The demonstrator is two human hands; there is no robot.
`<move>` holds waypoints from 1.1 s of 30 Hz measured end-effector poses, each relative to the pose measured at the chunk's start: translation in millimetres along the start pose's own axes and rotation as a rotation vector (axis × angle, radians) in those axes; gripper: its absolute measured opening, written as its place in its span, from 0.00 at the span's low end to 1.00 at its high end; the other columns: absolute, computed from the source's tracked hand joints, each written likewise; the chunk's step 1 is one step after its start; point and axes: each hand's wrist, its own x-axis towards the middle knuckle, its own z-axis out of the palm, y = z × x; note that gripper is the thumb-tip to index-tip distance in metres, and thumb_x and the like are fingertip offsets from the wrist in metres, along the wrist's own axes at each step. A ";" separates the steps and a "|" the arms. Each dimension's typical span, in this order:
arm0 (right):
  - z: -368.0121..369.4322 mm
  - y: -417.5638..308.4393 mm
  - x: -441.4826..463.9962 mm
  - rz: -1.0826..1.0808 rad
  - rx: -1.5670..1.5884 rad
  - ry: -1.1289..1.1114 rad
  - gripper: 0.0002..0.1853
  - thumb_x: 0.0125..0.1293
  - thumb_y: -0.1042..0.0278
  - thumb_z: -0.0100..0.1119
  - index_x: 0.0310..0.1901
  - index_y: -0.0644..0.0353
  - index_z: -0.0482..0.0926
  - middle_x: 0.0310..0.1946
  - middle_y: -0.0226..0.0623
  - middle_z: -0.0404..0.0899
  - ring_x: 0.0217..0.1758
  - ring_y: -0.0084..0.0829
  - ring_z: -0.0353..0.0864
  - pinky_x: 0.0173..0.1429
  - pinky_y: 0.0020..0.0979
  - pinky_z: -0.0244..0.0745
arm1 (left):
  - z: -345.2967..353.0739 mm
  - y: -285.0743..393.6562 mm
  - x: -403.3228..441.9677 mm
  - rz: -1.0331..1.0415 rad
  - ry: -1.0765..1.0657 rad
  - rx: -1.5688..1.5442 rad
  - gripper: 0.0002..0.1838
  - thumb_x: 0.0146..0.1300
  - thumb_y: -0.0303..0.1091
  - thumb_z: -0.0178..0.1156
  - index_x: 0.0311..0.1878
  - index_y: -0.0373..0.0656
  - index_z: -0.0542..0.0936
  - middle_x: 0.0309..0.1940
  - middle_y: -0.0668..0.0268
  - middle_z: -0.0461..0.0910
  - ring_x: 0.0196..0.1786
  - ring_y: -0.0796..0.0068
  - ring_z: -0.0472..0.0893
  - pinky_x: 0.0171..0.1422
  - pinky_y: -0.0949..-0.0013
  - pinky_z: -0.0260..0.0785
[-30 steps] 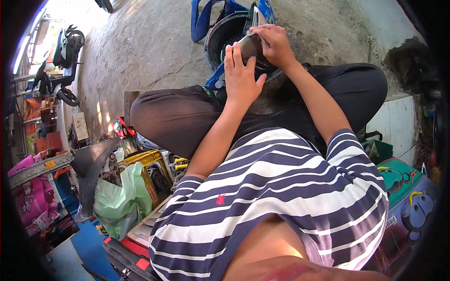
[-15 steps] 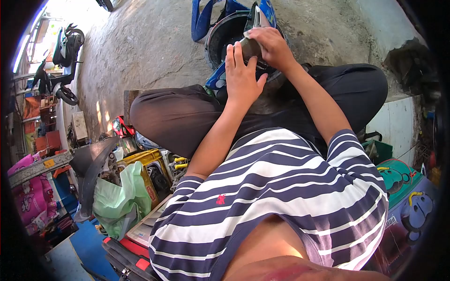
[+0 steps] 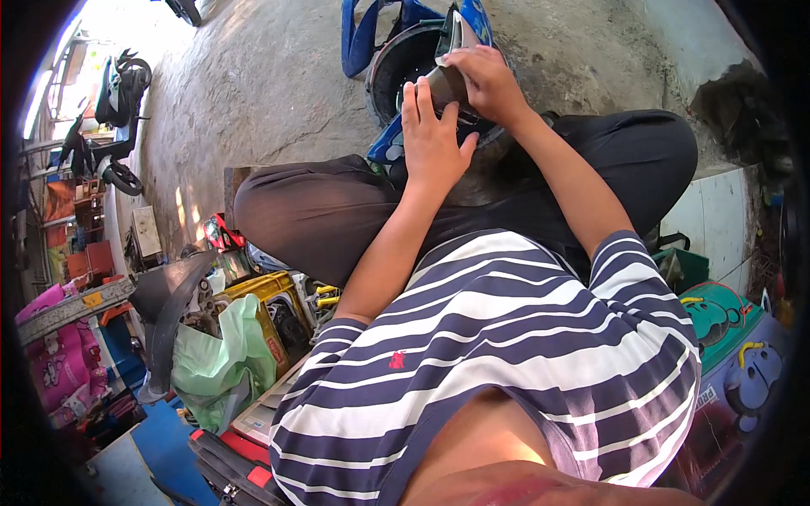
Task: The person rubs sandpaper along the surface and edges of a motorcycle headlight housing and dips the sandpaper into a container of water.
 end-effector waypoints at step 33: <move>7.5 20.4 -1.6 0.076 0.002 0.065 0.20 0.67 0.86 0.63 0.57 0.56 0.86 0.55 0.41 0.91 0.62 0.51 0.88 0.81 0.50 0.77 | -2.6 -1.0 0.1 0.010 0.010 -0.028 0.32 0.58 0.45 0.83 0.62 0.40 0.87 0.83 0.36 0.58 0.88 0.30 0.53 0.89 0.40 0.55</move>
